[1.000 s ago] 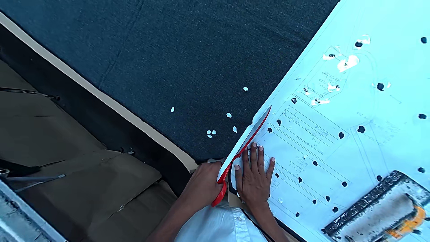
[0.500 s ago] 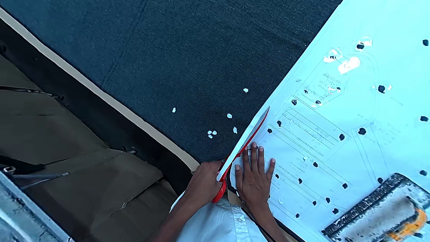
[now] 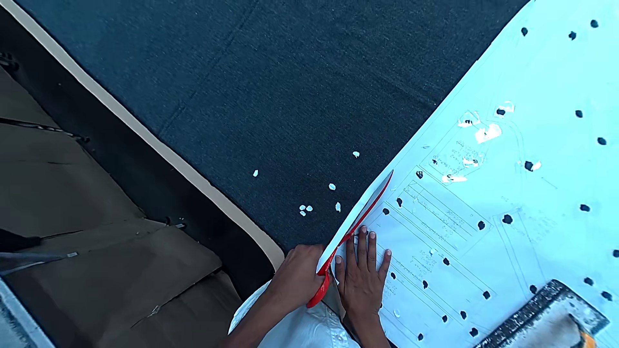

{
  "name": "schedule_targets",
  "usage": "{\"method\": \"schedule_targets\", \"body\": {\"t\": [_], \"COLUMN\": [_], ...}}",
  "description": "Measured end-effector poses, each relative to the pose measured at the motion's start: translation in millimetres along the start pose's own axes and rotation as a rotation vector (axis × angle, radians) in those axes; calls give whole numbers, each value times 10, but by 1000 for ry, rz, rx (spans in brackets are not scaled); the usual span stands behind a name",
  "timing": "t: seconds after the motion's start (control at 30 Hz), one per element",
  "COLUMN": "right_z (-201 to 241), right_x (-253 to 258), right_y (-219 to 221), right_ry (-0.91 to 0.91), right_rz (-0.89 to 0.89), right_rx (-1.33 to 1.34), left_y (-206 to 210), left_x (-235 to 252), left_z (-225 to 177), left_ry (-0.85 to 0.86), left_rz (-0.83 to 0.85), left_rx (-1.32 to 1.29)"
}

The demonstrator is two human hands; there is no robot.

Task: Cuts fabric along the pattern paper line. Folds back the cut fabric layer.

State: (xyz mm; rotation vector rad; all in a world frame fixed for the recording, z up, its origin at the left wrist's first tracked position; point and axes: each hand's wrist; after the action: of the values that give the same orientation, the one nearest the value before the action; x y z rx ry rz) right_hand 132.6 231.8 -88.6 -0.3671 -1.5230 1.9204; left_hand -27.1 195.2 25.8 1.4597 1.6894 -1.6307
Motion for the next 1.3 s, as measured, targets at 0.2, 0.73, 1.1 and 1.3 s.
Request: {"method": "schedule_targets", "body": {"t": [0.2,0.73,1.1,1.3], "right_z": [-1,4,-1,3], "right_x": [-10,32,2,4], "right_y": [3,-22,-4,-15], "right_ry": [2,-24,-3,-5], "right_rz": [19,-37,-13,4], "right_rx": [7,-43,3,-5], "left_y": [21,-30,-11,10], "left_x": [58,17,44,86], "left_z": [57,28,56,53], "left_ry": [19,92,75,46], "left_rz": [-18,-25,-39,-23], "left_rx": [-10,-33,-45,-49]}}
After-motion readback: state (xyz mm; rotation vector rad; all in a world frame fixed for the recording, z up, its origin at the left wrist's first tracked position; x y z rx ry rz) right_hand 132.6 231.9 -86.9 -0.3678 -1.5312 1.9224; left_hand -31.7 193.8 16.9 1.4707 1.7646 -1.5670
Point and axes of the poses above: each hand's wrist, its own x-axis towards the middle knuckle, its own y-axis out of the palm, z = x × y, and after that the axes turned 10 degrees about -z, right-handed
